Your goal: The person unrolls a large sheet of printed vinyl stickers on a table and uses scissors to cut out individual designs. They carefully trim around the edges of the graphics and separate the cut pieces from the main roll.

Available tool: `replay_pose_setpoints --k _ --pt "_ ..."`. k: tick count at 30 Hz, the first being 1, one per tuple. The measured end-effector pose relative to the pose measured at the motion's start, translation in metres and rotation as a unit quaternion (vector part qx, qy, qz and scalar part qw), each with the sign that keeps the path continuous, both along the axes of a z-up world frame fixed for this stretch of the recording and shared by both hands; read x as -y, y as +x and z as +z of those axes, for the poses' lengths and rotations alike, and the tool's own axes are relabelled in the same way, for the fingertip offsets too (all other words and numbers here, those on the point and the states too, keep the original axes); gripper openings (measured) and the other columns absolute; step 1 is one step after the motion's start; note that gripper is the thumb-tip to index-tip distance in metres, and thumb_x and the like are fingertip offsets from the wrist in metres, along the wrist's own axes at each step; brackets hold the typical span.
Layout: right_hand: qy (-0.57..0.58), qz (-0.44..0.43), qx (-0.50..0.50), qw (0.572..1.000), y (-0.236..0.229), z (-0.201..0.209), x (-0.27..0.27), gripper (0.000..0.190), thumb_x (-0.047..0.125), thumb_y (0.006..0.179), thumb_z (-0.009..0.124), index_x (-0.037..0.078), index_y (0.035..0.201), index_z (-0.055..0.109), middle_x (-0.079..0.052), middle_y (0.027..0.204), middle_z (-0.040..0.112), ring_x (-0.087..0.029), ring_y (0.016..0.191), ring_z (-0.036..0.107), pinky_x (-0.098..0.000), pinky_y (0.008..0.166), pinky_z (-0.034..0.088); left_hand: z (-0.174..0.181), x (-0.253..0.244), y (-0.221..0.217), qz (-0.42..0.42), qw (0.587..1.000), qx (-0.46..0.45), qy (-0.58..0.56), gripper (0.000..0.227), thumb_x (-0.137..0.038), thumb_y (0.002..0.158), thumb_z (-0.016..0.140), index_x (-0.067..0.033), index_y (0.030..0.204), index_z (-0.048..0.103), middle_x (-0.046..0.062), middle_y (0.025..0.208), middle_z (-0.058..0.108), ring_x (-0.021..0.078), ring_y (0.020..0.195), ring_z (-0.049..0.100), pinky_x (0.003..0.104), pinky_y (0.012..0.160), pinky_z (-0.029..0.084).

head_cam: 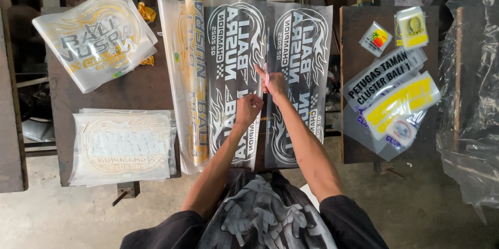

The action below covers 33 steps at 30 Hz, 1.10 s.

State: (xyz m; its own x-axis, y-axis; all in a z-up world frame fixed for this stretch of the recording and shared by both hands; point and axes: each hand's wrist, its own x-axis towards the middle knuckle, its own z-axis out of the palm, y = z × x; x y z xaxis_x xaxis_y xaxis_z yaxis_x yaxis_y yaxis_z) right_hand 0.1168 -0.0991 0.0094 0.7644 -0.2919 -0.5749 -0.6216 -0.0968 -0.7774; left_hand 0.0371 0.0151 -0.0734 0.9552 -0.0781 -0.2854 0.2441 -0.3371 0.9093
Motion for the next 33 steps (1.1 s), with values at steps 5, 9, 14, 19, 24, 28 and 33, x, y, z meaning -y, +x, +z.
replay_pose_setpoints --k 5,9,14,19,24,28,33 --pt "-0.008 0.005 -0.001 1.0 0.006 -0.01 -0.001 0.068 0.061 0.077 0.087 0.003 0.056 0.058 -0.01 0.044 0.053 -0.015 0.033 0.055 -0.023 0.034 0.048 -0.005 0.001 0.001 -0.003 1.0 -0.009 -0.002 0.01 -0.015 0.076 0.08 -0.01 0.085 0.077 0.007 0.074 0.073 0.0242 0.077 0.074 0.033 0.073 0.057" --pt "-0.024 0.026 0.001 0.999 0.015 -0.028 0.004 0.07 0.064 0.079 0.084 0.003 0.055 0.059 -0.011 0.044 0.054 -0.015 0.033 0.056 -0.0234 0.033 0.048 0.001 0.001 0.003 -0.008 1.0 -0.026 0.009 0.01 -0.017 0.075 0.078 -0.0107 0.083 0.076 0.006 0.072 0.074 0.0262 0.077 0.075 0.034 0.074 0.057" --pt "-0.025 0.025 0.007 0.999 0.019 -0.025 0.001 0.07 0.062 0.079 0.084 0.001 0.056 0.06 -0.012 0.045 0.054 -0.016 0.033 0.056 -0.0235 0.033 0.048 0.011 -0.002 0.012 -0.009 0.999 -0.04 0.013 0.01 -0.016 0.073 0.079 -0.0099 0.079 0.075 0.006 0.071 0.074 0.0267 0.074 0.074 0.033 0.072 0.056" --pt "0.012 -0.029 0.01 0.999 0.029 -0.029 0.001 0.068 0.061 0.078 0.086 0.002 0.057 0.058 -0.01 0.045 0.052 -0.015 0.033 0.054 -0.0229 0.033 0.046 0.01 -0.003 0.021 -0.018 0.996 -0.083 0.027 0.015 -0.016 0.07 0.087 -0.0129 0.075 0.073 0.003 0.07 0.073 0.024 0.073 0.074 0.031 0.072 0.056" --pt "0.011 -0.013 0.01 1.0 0.041 -0.031 0.003 0.068 0.059 0.079 0.086 0.002 0.057 0.057 -0.01 0.045 0.051 -0.016 0.033 0.053 -0.0222 0.032 0.045 0.01 -0.002 0.026 -0.035 0.993 -0.104 0.039 0.021 -0.018 0.068 0.091 -0.0138 0.072 0.071 0.003 0.069 0.071 0.0251 0.075 0.073 0.033 0.071 0.056" --pt "0.017 -0.018 0.004 1.0 0.047 -0.02 0.001 0.067 0.06 0.079 0.084 0.003 0.058 0.057 -0.009 0.045 0.051 -0.015 0.033 0.053 -0.0215 0.032 0.045 0.014 -0.001 0.028 -0.047 0.993 -0.098 0.048 0.025 -0.019 0.065 0.092 -0.0113 0.07 0.069 0.006 0.067 0.07 0.0316 0.076 0.073 0.039 0.069 0.055" --pt "0.045 -0.049 0.008 0.998 0.061 -0.015 -0.001 0.066 0.059 0.076 0.088 0.004 0.058 0.057 -0.008 0.046 0.051 -0.014 0.033 0.052 -0.0214 0.033 0.045 0.018 -0.002 0.03 -0.05 0.991 -0.108 0.064 0.026 -0.017 0.065 0.089 -0.0102 0.068 0.064 0.012 0.069 0.07 0.0405 0.08 0.073 0.045 0.072 0.057"
